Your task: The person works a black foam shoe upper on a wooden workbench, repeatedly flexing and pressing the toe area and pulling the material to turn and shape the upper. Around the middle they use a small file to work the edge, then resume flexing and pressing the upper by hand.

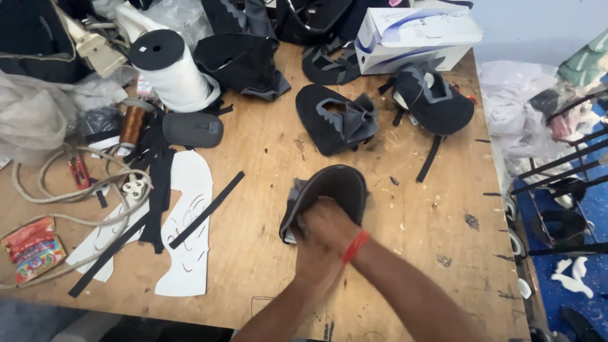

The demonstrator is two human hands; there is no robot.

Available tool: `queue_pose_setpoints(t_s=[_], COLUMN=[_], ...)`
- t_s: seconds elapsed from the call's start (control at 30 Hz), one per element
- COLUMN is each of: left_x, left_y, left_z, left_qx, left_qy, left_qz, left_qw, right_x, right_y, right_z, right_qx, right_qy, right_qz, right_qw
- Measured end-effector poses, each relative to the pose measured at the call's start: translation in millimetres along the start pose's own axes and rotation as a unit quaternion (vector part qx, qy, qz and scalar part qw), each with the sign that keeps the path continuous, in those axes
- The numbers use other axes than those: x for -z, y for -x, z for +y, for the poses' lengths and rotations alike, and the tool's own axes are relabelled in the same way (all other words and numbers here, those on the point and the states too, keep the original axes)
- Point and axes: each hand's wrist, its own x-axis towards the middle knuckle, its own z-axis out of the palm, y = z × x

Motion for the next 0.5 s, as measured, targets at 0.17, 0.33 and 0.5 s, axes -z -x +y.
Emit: queue_pose_setpoints(t_s=[0.17,0.33,0.5], left_x=[35.8,46.0,28.0], left_y=[-12.1,-16.5,-14.5], left_z=[-6.8,-14.6,-14.2], left_qx=[0.022,0.008,-0.004], left_qy=[0.090,0.148,0.146], left_qz=[-0.066,-0.015,0.013], left_qw=[0.993,0.989,0.989], right_x=[-24.4,-25.4,-42.3], right_y=[-21.6,-30.7,-24.6], right_z=[82.2,102.8,114.9], right_qx=[0.220,0.038,0.162], right_qy=[-0.084,-0.072,-0.034], right_qz=[0.011,-0.098,0.018], right_qw=[0.972,0.992,0.986])
